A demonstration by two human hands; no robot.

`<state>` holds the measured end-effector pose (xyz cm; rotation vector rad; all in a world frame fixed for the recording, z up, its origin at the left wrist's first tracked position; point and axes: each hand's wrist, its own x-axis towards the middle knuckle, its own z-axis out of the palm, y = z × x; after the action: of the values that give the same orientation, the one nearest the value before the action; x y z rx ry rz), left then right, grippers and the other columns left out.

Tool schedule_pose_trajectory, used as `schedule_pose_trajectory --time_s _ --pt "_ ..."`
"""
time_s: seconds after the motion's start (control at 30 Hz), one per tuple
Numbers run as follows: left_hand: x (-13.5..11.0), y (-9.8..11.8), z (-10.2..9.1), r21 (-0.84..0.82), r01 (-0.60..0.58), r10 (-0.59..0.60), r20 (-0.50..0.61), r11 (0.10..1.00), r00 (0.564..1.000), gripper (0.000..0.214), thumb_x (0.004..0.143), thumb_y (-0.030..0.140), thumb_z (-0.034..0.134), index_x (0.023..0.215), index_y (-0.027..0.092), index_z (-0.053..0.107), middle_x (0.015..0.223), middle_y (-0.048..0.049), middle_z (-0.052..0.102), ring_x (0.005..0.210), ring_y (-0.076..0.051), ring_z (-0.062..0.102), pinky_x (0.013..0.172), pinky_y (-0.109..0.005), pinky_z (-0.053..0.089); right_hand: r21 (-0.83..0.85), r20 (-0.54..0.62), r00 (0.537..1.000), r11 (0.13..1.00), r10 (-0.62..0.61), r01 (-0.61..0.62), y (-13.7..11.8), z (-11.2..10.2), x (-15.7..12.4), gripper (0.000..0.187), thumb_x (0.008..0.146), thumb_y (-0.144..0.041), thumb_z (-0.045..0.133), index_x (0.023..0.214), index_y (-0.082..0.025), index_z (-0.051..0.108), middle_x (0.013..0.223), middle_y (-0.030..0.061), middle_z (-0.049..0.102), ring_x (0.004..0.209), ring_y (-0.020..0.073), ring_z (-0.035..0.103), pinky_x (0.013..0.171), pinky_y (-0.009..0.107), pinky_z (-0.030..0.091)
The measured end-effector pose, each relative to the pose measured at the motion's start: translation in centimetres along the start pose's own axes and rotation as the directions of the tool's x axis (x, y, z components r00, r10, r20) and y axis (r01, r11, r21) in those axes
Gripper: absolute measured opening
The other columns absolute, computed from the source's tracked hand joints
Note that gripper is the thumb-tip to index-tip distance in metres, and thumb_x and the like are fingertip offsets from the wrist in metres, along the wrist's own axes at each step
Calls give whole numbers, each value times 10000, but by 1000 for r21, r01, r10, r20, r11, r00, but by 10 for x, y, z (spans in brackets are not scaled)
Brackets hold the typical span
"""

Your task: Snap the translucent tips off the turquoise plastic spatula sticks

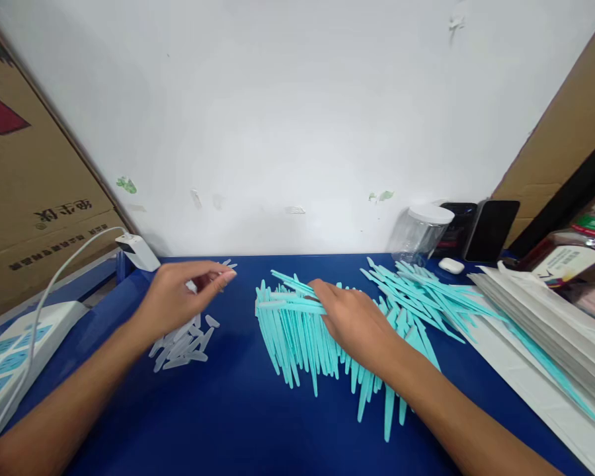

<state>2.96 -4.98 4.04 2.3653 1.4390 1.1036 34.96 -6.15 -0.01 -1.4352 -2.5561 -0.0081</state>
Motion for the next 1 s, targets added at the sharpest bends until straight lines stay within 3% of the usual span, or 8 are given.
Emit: schedule_pose_trajectory --time_s 0.1,0.27,0.4,0.5,0.63,0.73,0.83,1.0 --pt "13 -33 -29 258 42 -105 233 965 967 289 932 485 687 931 231 825 721 -24 739 618 -179 641 580 -278 455 -1 -29 999 999 43 -43 14 1 2 357 915 -39 578 1243 -162 509 967 86 710 760 255 686 566 282 352" --pt "14 -60 -34 262 124 -256 562 957 787 365 765 545 812 963 238 811 858 -42 724 749 -213 650 624 -283 457 31 -86 995 998 59 -56 25 4 3 268 955 -81 553 1206 -165 514 883 67 668 733 248 653 562 279 330" --pt "7 -61 -21 247 132 -268 678 960 684 272 739 468 835 900 251 806 920 -40 718 844 -230 647 669 -287 441 63 -76 995 996 68 -63 23 1 3 244 958 -73 546 1180 -168 515 871 60 654 733 241 638 569 278 327" --pt "5 -60 -13 225 140 -259 692 964 673 209 806 429 798 839 225 770 889 -35 724 821 -218 649 665 -284 440 94 -43 997 993 71 -67 19 -1 4 232 959 -60 538 1164 -170 522 879 57 654 728 231 623 576 278 332" --pt "6 -46 2 60 47 -72 518 997 852 214 952 423 705 912 215 735 893 -17 747 783 -182 666 690 -284 484 155 -10 998 986 59 -57 13 -1 4 228 964 -65 536 1164 -174 525 887 53 648 743 229 614 596 281 357" --pt "4 -25 18 -70 -127 134 107 989 985 154 992 361 693 981 229 773 945 -23 787 797 -170 692 702 -287 520 217 11 999 975 40 -41 7 -2 2 208 962 -66 521 1132 -184 532 895 56 649 755 228 617 625 287 387" --pt "-2 -2 32 -74 -340 320 -196 938 927 117 984 237 711 1050 244 808 962 -31 816 844 -180 732 772 -318 574 296 24 1000 955 7 -14 1 -2 -2 196 982 -99 502 1146 -197 547 916 61 657 752 219 614 633 288 403" --pt "-11 15 39 26 -458 449 -258 888 856 223 969 126 707 1127 254 798 1011 -37 812 933 -185 741 816 -337 597 406 39 997 913 -62 41 -7 0 -3 196 985 -106 488 1129 -211 569 902 43 652 719 198 590 620 280 405"
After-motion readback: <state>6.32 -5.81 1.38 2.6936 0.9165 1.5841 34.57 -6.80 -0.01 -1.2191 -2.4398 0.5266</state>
